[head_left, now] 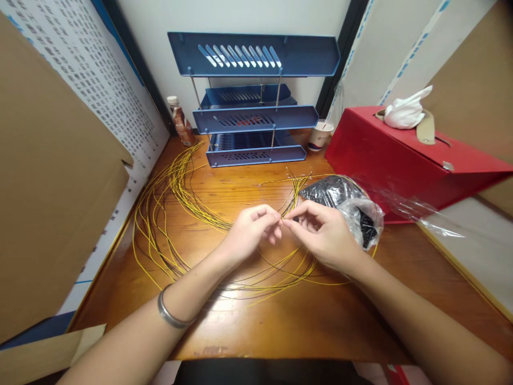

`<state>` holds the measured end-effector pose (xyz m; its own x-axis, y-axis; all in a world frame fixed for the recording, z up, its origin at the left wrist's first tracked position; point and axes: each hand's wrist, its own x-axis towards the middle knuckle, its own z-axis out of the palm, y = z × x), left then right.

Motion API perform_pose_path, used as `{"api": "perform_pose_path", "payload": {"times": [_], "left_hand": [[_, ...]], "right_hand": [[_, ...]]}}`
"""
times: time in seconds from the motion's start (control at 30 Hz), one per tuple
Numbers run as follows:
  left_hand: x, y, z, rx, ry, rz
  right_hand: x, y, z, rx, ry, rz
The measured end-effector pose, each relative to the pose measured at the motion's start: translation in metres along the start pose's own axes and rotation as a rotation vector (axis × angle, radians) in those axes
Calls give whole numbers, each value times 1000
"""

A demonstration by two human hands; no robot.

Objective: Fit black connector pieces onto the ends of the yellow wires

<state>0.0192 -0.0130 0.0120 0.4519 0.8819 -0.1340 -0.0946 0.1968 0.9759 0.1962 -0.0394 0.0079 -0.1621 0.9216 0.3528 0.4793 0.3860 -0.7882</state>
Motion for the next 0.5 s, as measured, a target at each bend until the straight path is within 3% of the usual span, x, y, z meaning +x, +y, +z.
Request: {"api": "perform_pose_path", "payload": {"times": [0.2, 0.37, 0.5], "left_hand": [[0, 0, 0, -35, 41, 30], [-1, 3, 0, -63, 104, 48], [-1, 4, 0, -45, 92, 69]], "right_hand": [[4, 1, 0, 148, 5, 134], [9, 7, 3, 581, -53, 388], [9, 8, 5, 842, -85, 561]]}}
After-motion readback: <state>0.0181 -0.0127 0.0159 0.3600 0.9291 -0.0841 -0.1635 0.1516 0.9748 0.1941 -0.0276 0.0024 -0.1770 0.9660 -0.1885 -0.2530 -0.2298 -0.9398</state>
